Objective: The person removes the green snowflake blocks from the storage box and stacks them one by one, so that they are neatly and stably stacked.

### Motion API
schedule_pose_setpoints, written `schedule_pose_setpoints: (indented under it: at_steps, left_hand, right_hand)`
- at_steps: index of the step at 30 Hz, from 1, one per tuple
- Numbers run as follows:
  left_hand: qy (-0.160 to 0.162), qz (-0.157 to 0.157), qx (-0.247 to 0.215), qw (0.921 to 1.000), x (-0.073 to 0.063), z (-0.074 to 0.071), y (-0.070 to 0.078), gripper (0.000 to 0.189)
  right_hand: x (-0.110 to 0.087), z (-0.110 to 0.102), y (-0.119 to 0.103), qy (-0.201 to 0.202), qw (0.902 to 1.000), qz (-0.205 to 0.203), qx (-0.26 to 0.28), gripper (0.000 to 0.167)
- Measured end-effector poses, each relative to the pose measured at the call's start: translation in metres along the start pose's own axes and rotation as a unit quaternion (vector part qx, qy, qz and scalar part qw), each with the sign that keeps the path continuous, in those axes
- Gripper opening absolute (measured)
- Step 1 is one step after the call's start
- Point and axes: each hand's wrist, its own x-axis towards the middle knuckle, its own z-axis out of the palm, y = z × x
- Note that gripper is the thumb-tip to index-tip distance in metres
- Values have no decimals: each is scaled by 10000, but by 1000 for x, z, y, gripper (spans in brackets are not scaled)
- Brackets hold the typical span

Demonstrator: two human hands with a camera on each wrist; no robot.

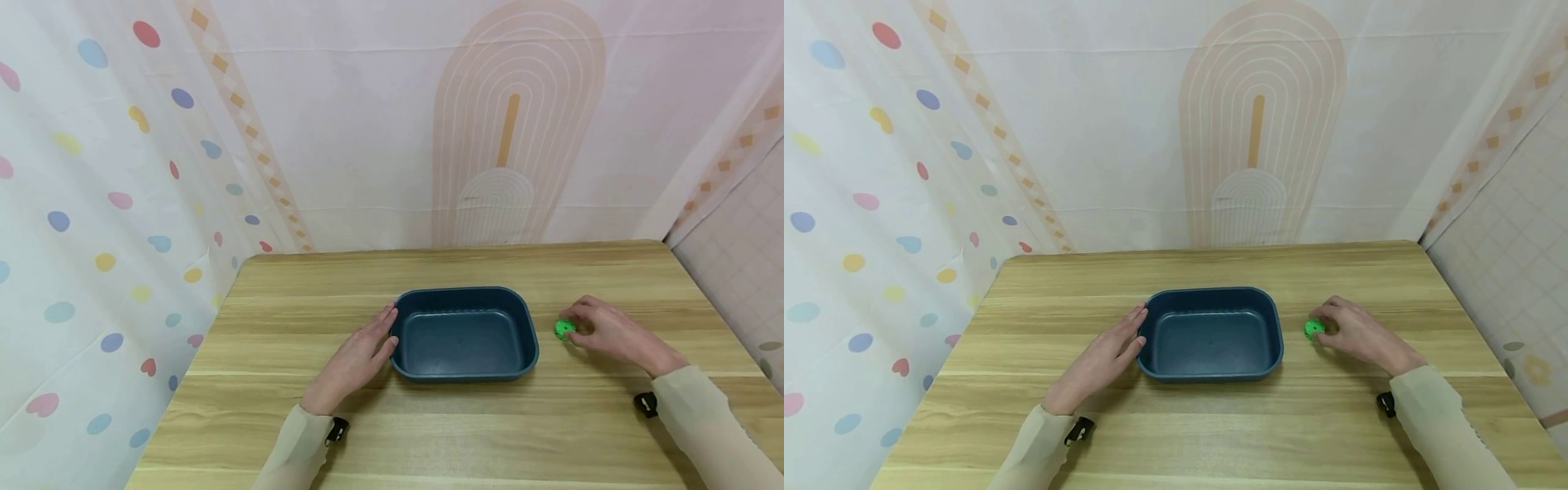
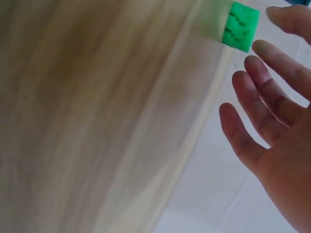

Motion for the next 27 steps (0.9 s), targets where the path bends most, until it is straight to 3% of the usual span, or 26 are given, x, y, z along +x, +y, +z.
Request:
schedule_pose_setpoints:
  at_steps: [8, 16, 23, 27]
  left_hand:
    - [-16, -70, 110, 9999, -1, -2, 0, 57]
    - [-34, -28, 147, 9999, -1, -5, 0, 54]
    - [39, -83, 267, 9996, 0, -8, -2, 56]
    - [241, -14, 341, 9991, 1, -9, -1, 55]
  right_hand:
    - [-7, -6, -10, 243, 9996, 89, 97, 43]
    - [-9, -9, -28, 756, 9965, 95, 338, 54]
    - [-4, -6, -49, 1325, 9905, -204, 297, 55]
    - [0, -4, -59, 1482, 9876, -352, 376, 54]
